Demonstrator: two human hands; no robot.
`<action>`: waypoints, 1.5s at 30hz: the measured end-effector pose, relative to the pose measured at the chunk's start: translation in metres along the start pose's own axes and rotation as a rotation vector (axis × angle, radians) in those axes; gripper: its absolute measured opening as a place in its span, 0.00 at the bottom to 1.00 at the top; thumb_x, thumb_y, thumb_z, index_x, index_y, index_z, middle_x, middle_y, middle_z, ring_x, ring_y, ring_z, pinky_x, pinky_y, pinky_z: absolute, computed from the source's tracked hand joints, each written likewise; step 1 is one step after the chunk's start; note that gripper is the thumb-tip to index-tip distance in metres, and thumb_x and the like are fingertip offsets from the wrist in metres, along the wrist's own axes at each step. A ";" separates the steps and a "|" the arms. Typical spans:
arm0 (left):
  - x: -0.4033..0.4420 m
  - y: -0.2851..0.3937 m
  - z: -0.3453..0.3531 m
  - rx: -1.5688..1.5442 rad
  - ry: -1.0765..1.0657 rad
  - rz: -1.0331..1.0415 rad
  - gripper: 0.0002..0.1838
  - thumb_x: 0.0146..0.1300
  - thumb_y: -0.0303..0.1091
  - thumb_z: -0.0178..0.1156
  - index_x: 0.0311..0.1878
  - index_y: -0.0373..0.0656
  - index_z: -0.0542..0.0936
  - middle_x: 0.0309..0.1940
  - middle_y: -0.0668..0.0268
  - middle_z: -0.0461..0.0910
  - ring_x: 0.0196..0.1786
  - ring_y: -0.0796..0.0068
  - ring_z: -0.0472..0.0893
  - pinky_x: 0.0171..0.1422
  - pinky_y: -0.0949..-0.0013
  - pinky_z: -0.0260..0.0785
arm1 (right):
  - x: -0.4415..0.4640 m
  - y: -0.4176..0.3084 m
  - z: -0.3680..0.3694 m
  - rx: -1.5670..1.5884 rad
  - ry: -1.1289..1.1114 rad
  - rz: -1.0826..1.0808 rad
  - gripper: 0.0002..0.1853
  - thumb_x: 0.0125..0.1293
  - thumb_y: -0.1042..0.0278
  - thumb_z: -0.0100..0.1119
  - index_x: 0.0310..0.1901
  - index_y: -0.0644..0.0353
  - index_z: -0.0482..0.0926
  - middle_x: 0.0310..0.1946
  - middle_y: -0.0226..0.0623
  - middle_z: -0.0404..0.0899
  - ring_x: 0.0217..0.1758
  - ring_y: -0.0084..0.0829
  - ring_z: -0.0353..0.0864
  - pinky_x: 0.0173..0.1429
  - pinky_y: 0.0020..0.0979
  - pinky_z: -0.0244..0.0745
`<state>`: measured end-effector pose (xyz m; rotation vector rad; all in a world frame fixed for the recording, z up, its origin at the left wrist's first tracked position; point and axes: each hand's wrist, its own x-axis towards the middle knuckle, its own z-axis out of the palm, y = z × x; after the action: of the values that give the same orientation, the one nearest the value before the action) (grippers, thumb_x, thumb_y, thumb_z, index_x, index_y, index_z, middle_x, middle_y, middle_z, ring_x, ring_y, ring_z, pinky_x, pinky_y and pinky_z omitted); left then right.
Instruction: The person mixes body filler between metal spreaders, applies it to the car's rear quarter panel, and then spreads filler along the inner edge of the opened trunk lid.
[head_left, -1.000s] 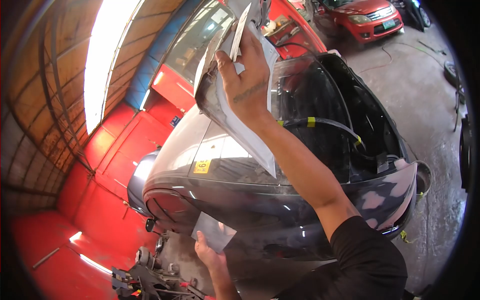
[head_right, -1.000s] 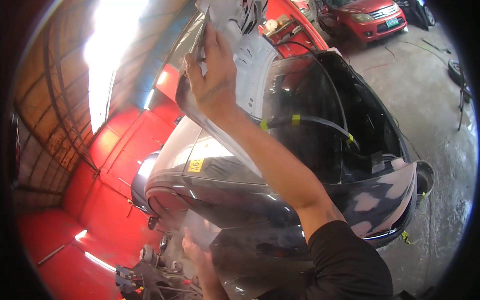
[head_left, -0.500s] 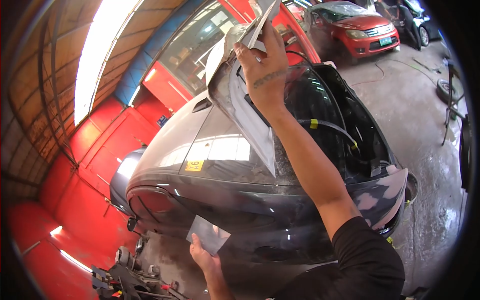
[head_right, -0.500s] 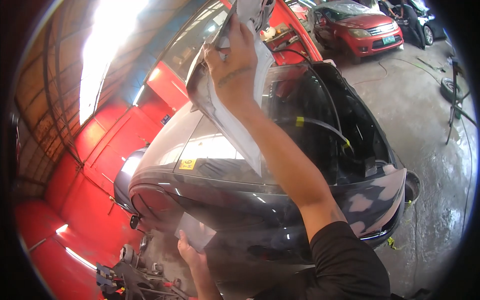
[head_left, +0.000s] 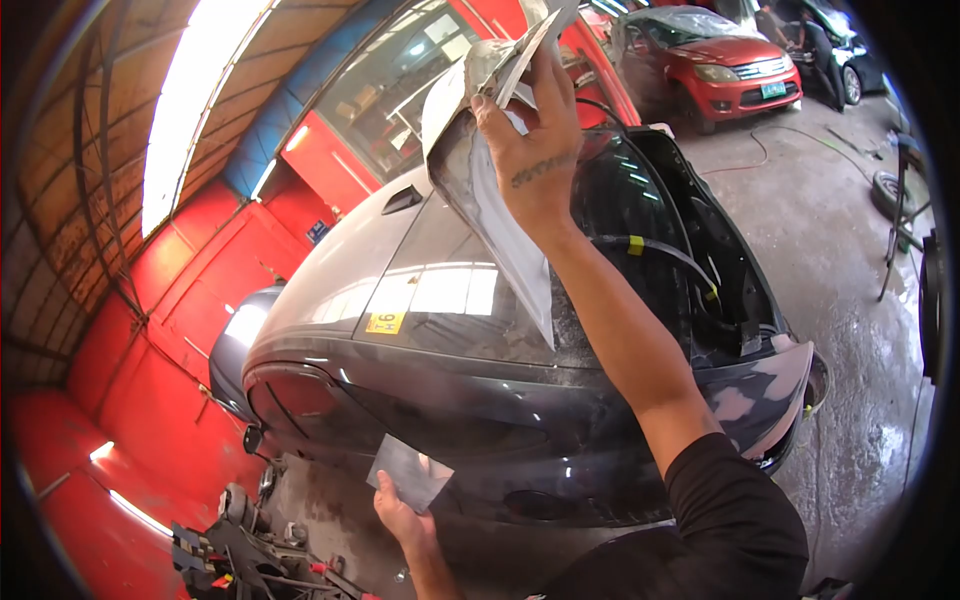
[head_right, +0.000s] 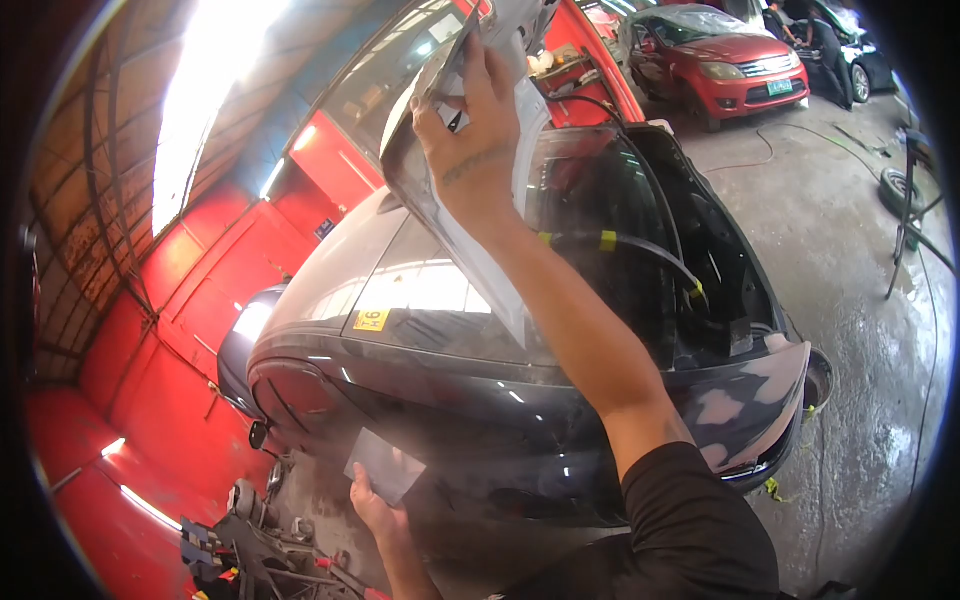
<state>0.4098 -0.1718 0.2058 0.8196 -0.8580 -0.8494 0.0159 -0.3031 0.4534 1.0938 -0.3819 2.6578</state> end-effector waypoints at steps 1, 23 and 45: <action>0.000 0.000 -0.001 0.004 -0.011 0.001 0.20 0.83 0.40 0.52 0.58 0.28 0.77 0.54 0.54 0.83 0.54 0.60 0.86 0.62 0.56 0.81 | -0.002 -0.001 0.000 0.007 -0.012 0.008 0.40 0.61 0.79 0.66 0.76 0.70 0.64 0.71 0.53 0.66 0.65 0.41 0.79 0.59 0.32 0.84; -0.016 0.018 0.007 0.032 0.064 0.029 0.22 0.83 0.42 0.51 0.57 0.28 0.78 0.51 0.53 0.84 0.53 0.61 0.86 0.60 0.57 0.81 | -0.048 -0.003 0.018 0.013 -0.038 0.038 0.41 0.63 0.76 0.67 0.78 0.66 0.63 0.73 0.49 0.64 0.70 0.37 0.76 0.64 0.34 0.81; -0.023 0.030 0.024 0.061 -0.009 0.086 0.27 0.82 0.46 0.53 0.63 0.25 0.75 0.58 0.51 0.81 0.59 0.57 0.83 0.68 0.51 0.79 | -0.074 -0.019 0.024 0.005 -0.083 0.033 0.42 0.61 0.81 0.61 0.79 0.68 0.60 0.72 0.54 0.63 0.66 0.48 0.76 0.66 0.37 0.82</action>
<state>0.3882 -0.1455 0.2347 0.8271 -0.9238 -0.7550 0.0884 -0.3021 0.4199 1.2124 -0.4123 2.6494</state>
